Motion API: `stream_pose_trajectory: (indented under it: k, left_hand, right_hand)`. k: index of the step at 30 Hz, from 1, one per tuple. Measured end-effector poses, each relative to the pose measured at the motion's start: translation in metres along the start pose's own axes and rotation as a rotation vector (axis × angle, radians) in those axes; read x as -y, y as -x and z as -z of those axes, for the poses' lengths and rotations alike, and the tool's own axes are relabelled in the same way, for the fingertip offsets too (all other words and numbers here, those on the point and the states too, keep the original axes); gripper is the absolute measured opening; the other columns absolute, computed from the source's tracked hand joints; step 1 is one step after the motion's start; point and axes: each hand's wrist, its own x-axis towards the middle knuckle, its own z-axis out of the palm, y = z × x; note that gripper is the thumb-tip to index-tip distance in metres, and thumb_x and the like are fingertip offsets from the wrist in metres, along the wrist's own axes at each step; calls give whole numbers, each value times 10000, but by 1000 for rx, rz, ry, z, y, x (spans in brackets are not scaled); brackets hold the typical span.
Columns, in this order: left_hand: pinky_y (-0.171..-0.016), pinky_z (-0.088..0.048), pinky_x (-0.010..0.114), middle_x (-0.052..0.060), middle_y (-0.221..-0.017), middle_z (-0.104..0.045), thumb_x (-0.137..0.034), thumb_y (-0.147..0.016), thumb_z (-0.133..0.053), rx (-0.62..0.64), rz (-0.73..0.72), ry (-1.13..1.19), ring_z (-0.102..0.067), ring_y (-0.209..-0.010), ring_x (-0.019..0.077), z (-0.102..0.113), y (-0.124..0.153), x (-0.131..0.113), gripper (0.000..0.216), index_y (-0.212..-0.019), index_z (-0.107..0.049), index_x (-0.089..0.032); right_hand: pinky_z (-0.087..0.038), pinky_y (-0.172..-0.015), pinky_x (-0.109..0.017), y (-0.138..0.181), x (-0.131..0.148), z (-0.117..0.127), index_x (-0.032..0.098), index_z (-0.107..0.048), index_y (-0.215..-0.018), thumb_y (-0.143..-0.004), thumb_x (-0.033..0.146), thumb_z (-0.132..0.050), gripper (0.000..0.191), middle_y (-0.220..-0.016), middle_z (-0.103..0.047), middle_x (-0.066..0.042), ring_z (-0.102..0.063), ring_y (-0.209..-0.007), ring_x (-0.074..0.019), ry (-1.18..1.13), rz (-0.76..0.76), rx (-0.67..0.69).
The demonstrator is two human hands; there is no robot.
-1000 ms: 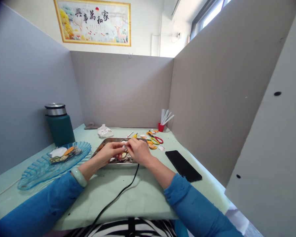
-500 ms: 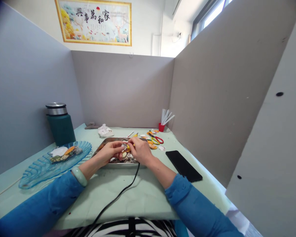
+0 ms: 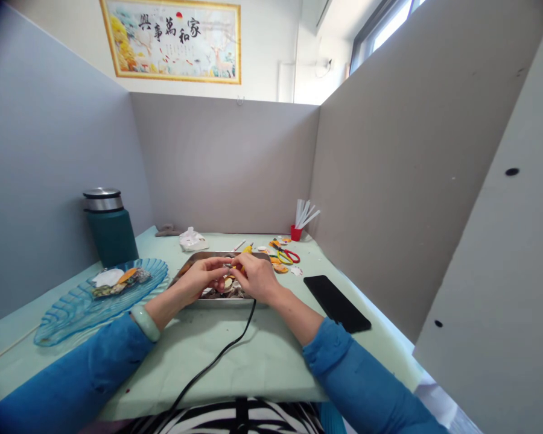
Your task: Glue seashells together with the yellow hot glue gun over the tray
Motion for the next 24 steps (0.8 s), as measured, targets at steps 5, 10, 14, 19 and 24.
stream_pose_trajectory:
  k: [5, 10, 14, 19, 24]
  left_hand:
    - [-505, -449, 239, -24, -531, -557, -369, -661, -691, -9, -7, -22, -516, -474, 98, -2, 0, 0, 442, -1007, -612, -106]
    - [-517, -451, 241, -25, -534, -559, -368, -659, -687, -7, -9, -21, -512, -478, 96, -1, -1, 1, 426, -989, -627, -106]
    - [-515, -449, 238, -26, -523, -562, -356, -661, -683, -11, -4, -34, -513, -471, 97, -1, -1, 1, 415, -992, -634, -110]
    - [-506, -450, 235, -22, -518, -570, -316, -679, -669, -8, 12, -29, -514, -455, 94, -2, -2, 2, 434, -1052, -623, -100]
    - [-521, -470, 255, -6, -507, -563, -307, -670, -690, -22, 96, 38, -533, -468, 102, 1, 0, -4, 489, -1094, -599, -80]
  right_hand:
    - [-354, -581, -219, -1, 1, 1, 184, -561, -862, -853, 249, -534, 71, -771, -604, -11, -511, -602, -103, -11, -8, 14]
    - [-349, -573, -219, 0, 0, 0, 188, -560, -850, -853, 255, -533, 72, -755, -602, -5, -507, -585, -100, -22, -16, 17]
    - [-350, -574, -221, -1, 1, 1, 188, -566, -847, -865, 269, -515, 97, -749, -602, -8, -513, -597, -104, -11, -17, 25]
    - [-360, -587, -230, 0, 2, 2, 184, -577, -843, -874, 289, -506, 130, -743, -606, -15, -522, -614, -113, -8, -24, 15]
    - [-367, -579, -234, 0, 1, 2, 181, -585, -870, -890, 333, -481, 185, -758, -613, -21, -516, -589, -109, -48, -30, 0]
